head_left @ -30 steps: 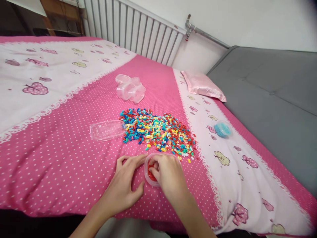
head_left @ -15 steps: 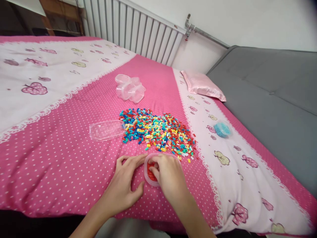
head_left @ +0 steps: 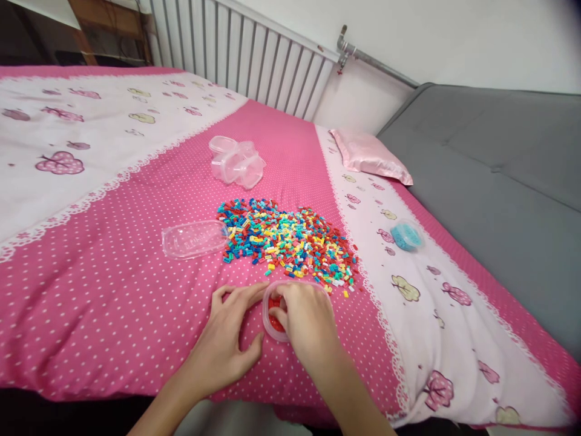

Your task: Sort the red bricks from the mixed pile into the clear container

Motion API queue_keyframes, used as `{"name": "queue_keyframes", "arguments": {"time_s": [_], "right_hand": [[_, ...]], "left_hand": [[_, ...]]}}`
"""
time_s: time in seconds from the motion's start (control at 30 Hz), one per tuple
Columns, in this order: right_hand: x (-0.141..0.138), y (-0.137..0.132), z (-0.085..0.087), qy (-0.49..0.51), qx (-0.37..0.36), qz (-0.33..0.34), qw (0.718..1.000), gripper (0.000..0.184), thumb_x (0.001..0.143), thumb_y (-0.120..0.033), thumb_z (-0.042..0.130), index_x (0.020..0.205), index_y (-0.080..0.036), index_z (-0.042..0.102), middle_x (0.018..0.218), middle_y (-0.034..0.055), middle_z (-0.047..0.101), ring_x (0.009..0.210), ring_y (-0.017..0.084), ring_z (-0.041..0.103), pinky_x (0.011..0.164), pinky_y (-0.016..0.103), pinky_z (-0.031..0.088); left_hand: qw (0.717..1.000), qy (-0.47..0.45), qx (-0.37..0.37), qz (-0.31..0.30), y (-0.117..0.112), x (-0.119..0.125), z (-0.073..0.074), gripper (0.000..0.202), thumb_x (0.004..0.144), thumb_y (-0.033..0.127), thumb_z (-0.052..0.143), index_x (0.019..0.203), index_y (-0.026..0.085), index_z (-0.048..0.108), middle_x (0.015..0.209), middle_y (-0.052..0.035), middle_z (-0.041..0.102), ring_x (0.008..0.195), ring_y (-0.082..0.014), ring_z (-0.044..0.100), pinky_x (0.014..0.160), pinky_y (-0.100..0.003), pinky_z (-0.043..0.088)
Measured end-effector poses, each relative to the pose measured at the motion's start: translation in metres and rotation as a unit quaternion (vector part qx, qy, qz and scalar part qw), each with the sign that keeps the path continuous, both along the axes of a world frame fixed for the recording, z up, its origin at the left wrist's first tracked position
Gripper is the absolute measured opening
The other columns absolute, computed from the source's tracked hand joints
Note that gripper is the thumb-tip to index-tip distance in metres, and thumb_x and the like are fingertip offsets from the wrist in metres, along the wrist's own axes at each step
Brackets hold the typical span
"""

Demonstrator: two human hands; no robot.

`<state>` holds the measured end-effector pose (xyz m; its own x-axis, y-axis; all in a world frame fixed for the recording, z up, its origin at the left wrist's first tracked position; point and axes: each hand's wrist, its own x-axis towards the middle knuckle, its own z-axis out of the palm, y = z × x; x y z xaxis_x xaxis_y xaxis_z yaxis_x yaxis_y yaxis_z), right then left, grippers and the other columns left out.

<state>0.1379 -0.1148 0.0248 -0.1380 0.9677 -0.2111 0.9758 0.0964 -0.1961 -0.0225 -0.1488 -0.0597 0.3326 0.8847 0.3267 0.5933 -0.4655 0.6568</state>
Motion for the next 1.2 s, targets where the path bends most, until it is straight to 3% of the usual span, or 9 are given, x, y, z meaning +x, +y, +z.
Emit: {"name": "queue_keyframes", "arguments": {"time_s": [0.3, 0.57, 0.83, 1.03, 1.2], "right_hand": [[0.017, -0.004, 0.003, 0.115, 0.041, -0.007, 0.992, 0.023, 0.087, -0.01, 0.066, 0.093, -0.027, 0.08, 0.085, 0.0014, 0.08, 0.077, 0.017, 0.071, 0.071, 0.025, 0.043], [0.009, 0.001, 0.006, 0.096, 0.002, 0.037, 0.995, 0.024, 0.086, -0.006, 0.064, 0.085, -0.026, 0.079, 0.091, 0.0013, 0.08, 0.087, 0.018, 0.072, 0.075, 0.026, 0.041], [-0.001, -0.005, -0.001, 0.031, 0.04, -0.024, 0.998, 0.017, 0.091, -0.012, 0.063, 0.088, -0.024, 0.075, 0.089, 0.0031, 0.08, 0.084, 0.02, 0.072, 0.068, 0.029, 0.037], [0.006, -0.01, -0.002, 0.102, 0.032, -0.007, 0.994, 0.023, 0.077, -0.003, 0.075, 0.08, -0.025, 0.07, 0.085, -0.0028, 0.077, 0.08, 0.016, 0.069, 0.068, 0.025, 0.037], [0.002, -0.008, -0.007, 0.077, 0.032, 0.005, 0.997, 0.02, 0.077, -0.005, 0.075, 0.081, -0.025, 0.07, 0.087, -0.0013, 0.077, 0.081, 0.017, 0.068, 0.065, 0.027, 0.034]], "left_hand": [[1.0, 0.014, -0.001, -0.003, 0.001, 0.0, 0.0, 0.077, 0.081, 0.011, 0.055, 0.151, 0.03, 0.031, 0.148, -0.0068, 0.053, 0.126, -0.0302, 0.05, 0.11, -0.051, 0.034], [1.0, 0.013, 0.008, -0.002, 0.001, 0.0, 0.002, 0.069, 0.083, 0.015, 0.055, 0.147, 0.029, 0.032, 0.142, -0.0085, 0.057, 0.122, -0.0305, 0.053, 0.108, -0.052, 0.036], [1.0, 0.004, -0.002, 0.004, 0.001, 0.0, 0.002, 0.074, 0.081, 0.014, 0.056, 0.15, 0.03, 0.032, 0.142, -0.0074, 0.058, 0.122, -0.0319, 0.052, 0.108, -0.052, 0.038], [1.0, 0.003, 0.009, 0.004, 0.0, 0.0, 0.002, 0.073, 0.082, 0.014, 0.055, 0.149, 0.03, 0.033, 0.141, -0.0067, 0.059, 0.121, -0.0305, 0.053, 0.107, -0.051, 0.038], [1.0, 0.012, 0.005, 0.001, 0.0, 0.0, 0.002, 0.078, 0.082, 0.014, 0.056, 0.152, 0.031, 0.029, 0.144, -0.0074, 0.056, 0.123, -0.0308, 0.053, 0.109, -0.052, 0.036]]}}
